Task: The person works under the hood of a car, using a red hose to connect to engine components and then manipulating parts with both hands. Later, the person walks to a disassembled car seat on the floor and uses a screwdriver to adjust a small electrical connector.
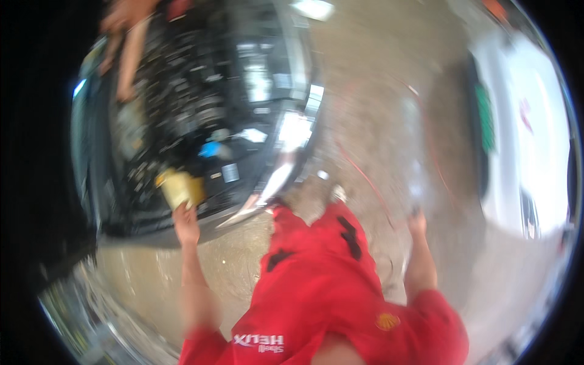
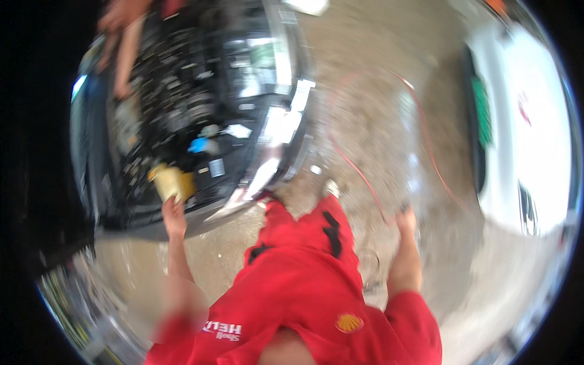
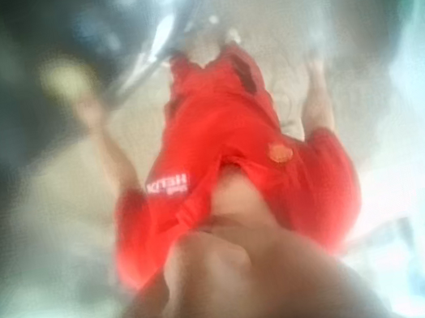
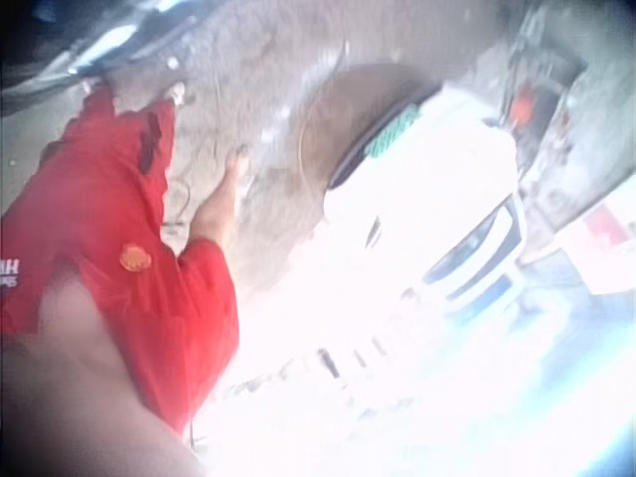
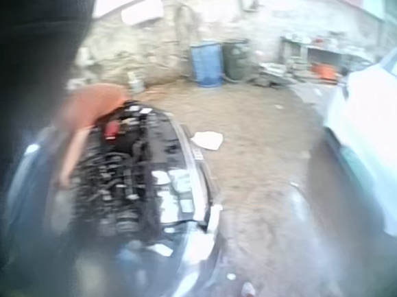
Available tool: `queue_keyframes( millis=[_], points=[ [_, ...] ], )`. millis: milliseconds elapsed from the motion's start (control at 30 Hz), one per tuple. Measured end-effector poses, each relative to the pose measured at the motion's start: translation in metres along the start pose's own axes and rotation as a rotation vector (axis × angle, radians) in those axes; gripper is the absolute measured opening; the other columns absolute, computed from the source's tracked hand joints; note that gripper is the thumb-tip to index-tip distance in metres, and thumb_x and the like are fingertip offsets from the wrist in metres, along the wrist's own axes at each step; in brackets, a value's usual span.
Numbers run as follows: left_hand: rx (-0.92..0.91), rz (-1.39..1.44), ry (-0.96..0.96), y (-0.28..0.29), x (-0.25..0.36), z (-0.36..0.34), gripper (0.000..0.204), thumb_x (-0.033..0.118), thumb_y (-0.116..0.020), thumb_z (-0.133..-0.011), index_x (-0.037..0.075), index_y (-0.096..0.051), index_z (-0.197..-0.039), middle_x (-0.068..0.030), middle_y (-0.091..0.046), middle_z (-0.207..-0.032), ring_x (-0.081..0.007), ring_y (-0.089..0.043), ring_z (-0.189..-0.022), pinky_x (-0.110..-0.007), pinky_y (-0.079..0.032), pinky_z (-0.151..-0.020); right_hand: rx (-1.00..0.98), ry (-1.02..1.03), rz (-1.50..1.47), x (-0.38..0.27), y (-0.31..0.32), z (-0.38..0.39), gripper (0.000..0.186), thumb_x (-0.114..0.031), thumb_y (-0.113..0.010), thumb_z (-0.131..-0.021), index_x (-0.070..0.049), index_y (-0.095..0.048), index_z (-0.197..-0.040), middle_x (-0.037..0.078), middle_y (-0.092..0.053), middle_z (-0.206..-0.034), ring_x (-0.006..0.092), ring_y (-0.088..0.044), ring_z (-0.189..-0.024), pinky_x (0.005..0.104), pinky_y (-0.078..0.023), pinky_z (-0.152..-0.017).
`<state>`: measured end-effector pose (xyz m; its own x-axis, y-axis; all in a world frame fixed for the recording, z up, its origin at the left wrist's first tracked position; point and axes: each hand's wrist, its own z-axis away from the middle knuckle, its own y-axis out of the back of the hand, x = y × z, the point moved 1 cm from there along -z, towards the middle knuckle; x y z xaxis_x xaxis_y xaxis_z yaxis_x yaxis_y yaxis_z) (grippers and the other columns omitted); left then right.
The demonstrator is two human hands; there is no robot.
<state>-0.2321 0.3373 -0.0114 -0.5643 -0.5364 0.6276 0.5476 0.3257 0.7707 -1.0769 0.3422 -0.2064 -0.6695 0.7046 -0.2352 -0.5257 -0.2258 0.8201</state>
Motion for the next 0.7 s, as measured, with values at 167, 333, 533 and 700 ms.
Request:
queue_keyframes(
  millis=[167, 333, 533, 700],
  points=[
    [-0.178, -0.267, -0.062, -0.040, 0.028, 0.051, 0.035, 0.018, -0.067, -0.103, 0.006, -0.063, -0.136, -0.0117, -0.059, -0.125, -0.0231, -0.063, -0.102, -0.036, -0.052, -0.093, 0.083, -0.107, -0.212, 0.025, 0.020, -0.026, 0.053, -0.034, -0.071, -0.088, -0.005, -0.069, -0.132, 0.025, -0.074, -0.117, 0.0434, -0.068, -0.116, 0.0497, -0.053, -0.098],
    [-0.257, -0.285, -0.198, -0.067, 0.054, 0.042, 0.033, 0.018, -0.067, -0.103, 0.007, -0.065, -0.134, -0.0132, -0.060, -0.123, -0.0231, -0.063, -0.102, -0.036, -0.052, -0.092, -0.009, -0.196, -0.409, 0.059, 0.015, -0.048, 0.058, -0.032, -0.073, -0.089, -0.011, -0.065, -0.142, 0.018, -0.077, -0.109, 0.0348, -0.074, -0.106, 0.0433, -0.055, -0.095],
    [-0.224, -0.208, -0.301, -0.104, 0.112, 0.016, 0.031, 0.018, -0.068, -0.102, 0.007, -0.066, -0.132, -0.0133, -0.061, -0.120, -0.0228, -0.065, -0.095, -0.036, -0.054, -0.087, 0.140, -0.217, -0.215, 0.123, 0.004, -0.072, 0.060, -0.032, -0.075, -0.086, -0.007, -0.066, -0.140, 0.019, -0.075, -0.123, 0.0319, -0.070, -0.119, 0.0419, -0.054, -0.102],
    [-0.236, -0.184, -0.297, -0.122, 0.143, 0.024, 0.031, 0.017, -0.070, -0.100, 0.009, -0.067, -0.130, -0.0138, -0.062, -0.121, -0.0227, -0.066, -0.094, -0.036, -0.056, -0.086, 0.047, -0.172, -0.248, 0.101, 0.021, -0.096, 0.065, -0.025, -0.074, -0.089, 0.004, -0.057, -0.144, 0.020, -0.074, -0.120, 0.0299, -0.073, -0.103, 0.0398, -0.058, -0.092]
  ],
)
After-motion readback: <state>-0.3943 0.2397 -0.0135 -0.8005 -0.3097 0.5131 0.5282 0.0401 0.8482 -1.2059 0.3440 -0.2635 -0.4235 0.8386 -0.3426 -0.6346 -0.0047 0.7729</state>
